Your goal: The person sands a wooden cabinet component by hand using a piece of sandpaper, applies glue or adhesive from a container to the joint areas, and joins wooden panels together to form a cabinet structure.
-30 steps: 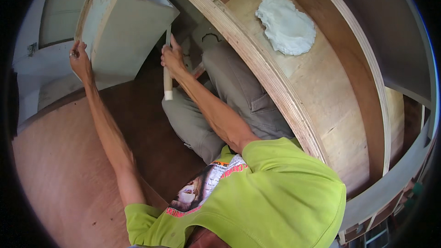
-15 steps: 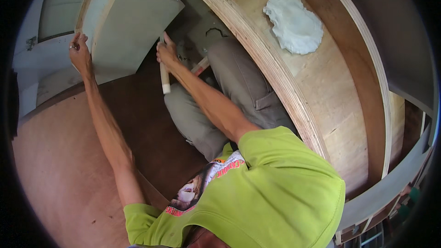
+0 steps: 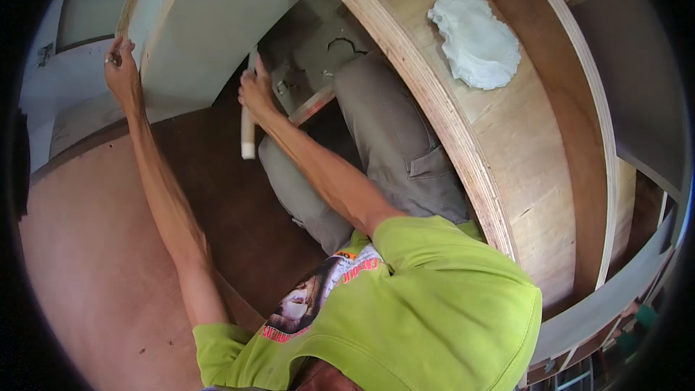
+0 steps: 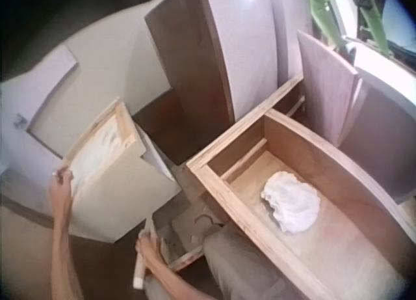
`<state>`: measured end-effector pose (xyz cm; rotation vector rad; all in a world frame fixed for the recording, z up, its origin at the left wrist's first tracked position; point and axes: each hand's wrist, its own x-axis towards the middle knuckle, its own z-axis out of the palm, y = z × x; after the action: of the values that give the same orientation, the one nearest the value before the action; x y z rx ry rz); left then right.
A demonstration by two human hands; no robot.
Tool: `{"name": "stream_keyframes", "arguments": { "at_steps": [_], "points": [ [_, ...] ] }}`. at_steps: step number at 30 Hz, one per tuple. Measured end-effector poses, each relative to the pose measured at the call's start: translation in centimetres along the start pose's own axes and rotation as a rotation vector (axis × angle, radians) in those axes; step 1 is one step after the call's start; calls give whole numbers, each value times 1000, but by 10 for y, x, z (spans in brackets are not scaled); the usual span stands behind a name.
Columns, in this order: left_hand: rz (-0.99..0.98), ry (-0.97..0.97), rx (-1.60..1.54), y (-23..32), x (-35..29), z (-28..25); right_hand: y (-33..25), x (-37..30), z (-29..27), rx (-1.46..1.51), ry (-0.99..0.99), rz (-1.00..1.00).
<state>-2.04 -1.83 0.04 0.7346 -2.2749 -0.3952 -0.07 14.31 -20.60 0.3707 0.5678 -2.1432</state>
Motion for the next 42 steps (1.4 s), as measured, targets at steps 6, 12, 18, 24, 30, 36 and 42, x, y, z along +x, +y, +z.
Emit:
{"name": "stream_keyframes", "arguments": {
  "at_steps": [6, 12, 18, 24, 30, 36, 42],
  "points": [
    [29, -32, -67, -13, 13, 22, 13, 14, -14, -42, -31, 10],
    [26, -33, -41, 4, 14, 23, 15, 28, 5, -54, -22, 22],
    [1, -21, -7, -12, 5, 3, 38, -7, 4, 1, -6, 60],
    [24, -30, -75, -8, 16, 25, 34, 25, -4, -47, -2, 99],
    [53, 7, -36, 5, 11, 23, 38, 20, 11, -12, 19, 73],
    [41, 32, -46, -19, 9, 13, 61, -9, 10, -51, 8, 95],
    [67, 5, -74, -7, 16, 20, 66, 23, 16, -38, -28, 135]
  ]
}}
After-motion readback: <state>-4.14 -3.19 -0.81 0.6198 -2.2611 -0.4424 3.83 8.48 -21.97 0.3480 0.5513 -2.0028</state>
